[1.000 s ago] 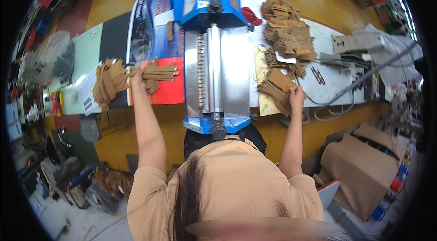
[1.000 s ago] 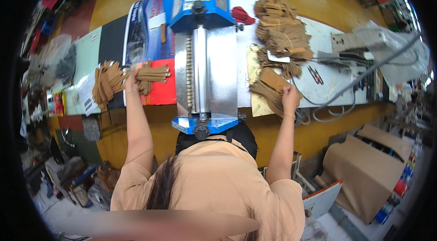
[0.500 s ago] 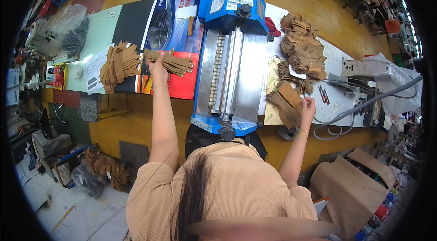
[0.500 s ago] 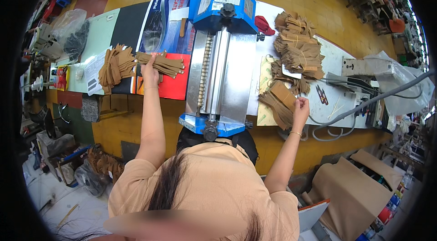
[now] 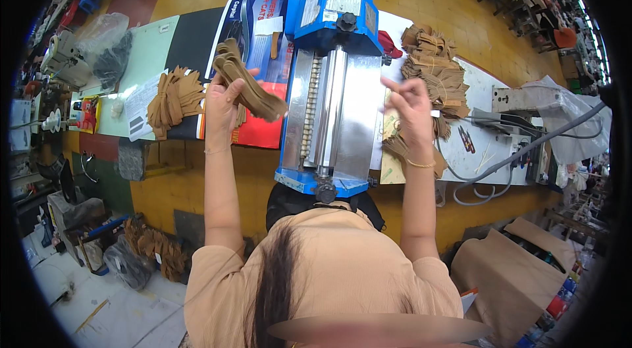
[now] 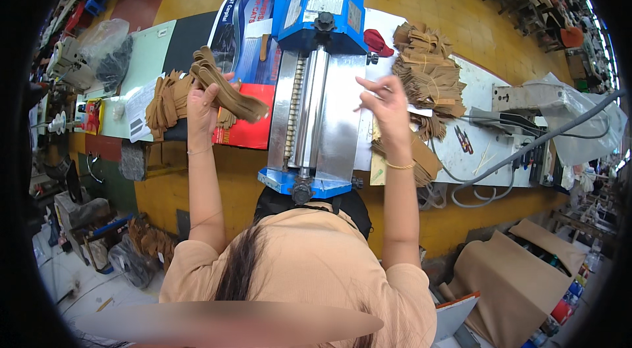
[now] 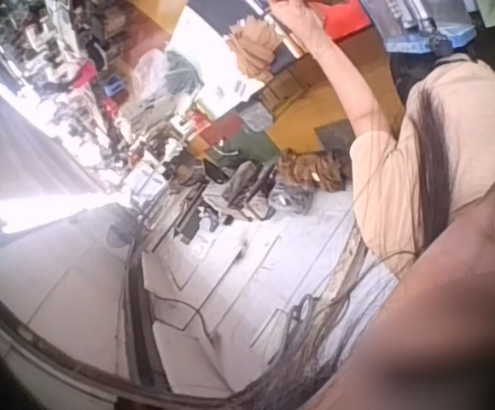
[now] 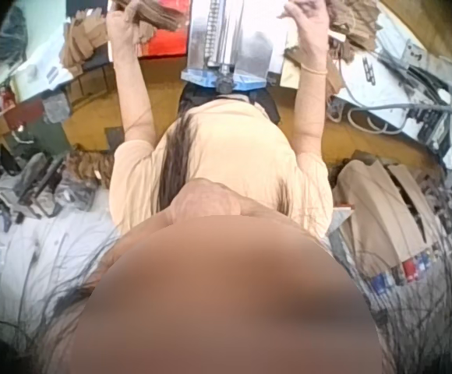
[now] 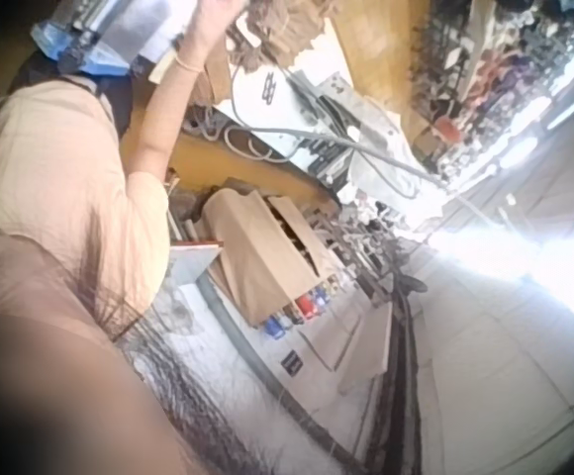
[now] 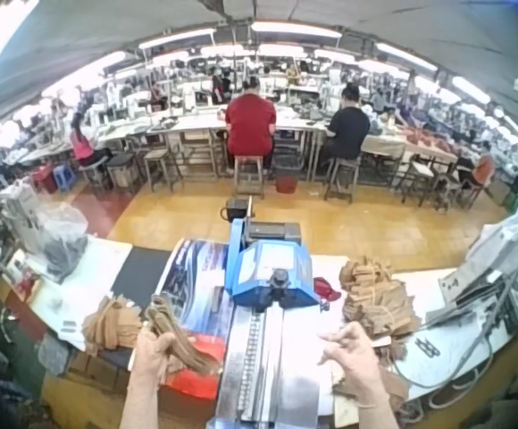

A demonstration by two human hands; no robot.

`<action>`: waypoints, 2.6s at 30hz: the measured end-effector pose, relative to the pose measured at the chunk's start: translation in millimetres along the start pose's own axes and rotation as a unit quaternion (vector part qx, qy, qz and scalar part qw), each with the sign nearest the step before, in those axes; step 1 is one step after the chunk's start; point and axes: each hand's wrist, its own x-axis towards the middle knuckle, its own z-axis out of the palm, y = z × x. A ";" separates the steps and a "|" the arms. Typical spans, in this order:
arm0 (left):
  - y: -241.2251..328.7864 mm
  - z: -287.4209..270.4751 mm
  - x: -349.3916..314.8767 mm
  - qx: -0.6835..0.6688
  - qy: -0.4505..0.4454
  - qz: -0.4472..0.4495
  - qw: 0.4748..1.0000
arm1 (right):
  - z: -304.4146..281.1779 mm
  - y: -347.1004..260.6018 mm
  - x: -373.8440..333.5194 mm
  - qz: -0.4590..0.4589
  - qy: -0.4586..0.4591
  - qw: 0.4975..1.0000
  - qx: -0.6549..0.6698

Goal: The person repeatedly picks up small brown material pieces, places them into a blue press machine, and removes the pressed pieces. The person stacks the finished pieces on the table to the left.

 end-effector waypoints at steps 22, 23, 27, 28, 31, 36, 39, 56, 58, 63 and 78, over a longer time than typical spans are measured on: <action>47.1 51.0 -39.5 -0.155 -0.077 -0.221 0.960 | 126.8 -46.0 -4.6 -0.130 -0.547 0.827 0.003; 46.4 50.8 -42.1 -0.180 -0.079 -0.185 0.963 | 124.0 -37.7 -4.4 -0.107 -0.495 0.851 0.135; 43.5 64.7 -49.9 -0.106 -0.042 -0.041 0.993 | 123.3 -12.1 3.7 0.064 -0.233 0.831 0.501; 43.2 69.8 -50.3 -0.030 -0.038 0.002 0.999 | 127.8 -7.2 5.2 0.074 -0.177 0.861 0.472; 42.7 80.3 -51.1 0.160 -0.044 0.083 0.983 | 139.6 -3.1 1.7 -0.009 -0.191 0.941 0.280; 36.8 74.9 -62.1 0.355 -0.061 0.037 0.932 | 140.3 -14.6 -6.3 -0.120 -0.332 0.920 -0.170; 27.9 65.6 -67.6 0.359 -0.028 -0.035 0.932 | 145.8 -6.8 -9.4 -0.154 -0.323 0.876 -0.323; 3.0 -110.3 29.9 -0.099 0.238 0.045 0.965 | 60.4 14.7 -14.1 -0.113 -0.111 0.928 -0.338; -33.5 -140.0 29.8 -0.221 0.341 -0.021 0.914 | 55.6 15.8 -17.1 -0.098 -0.101 0.927 -0.347; -133.4 -206.6 -2.7 -0.196 0.409 -0.134 0.881 | 43.6 13.6 -25.1 -0.060 -0.083 0.923 -0.371; -144.9 -216.0 -45.4 0.156 0.354 -0.236 0.892 | 29.1 17.6 -24.0 -0.045 -0.055 0.932 -0.356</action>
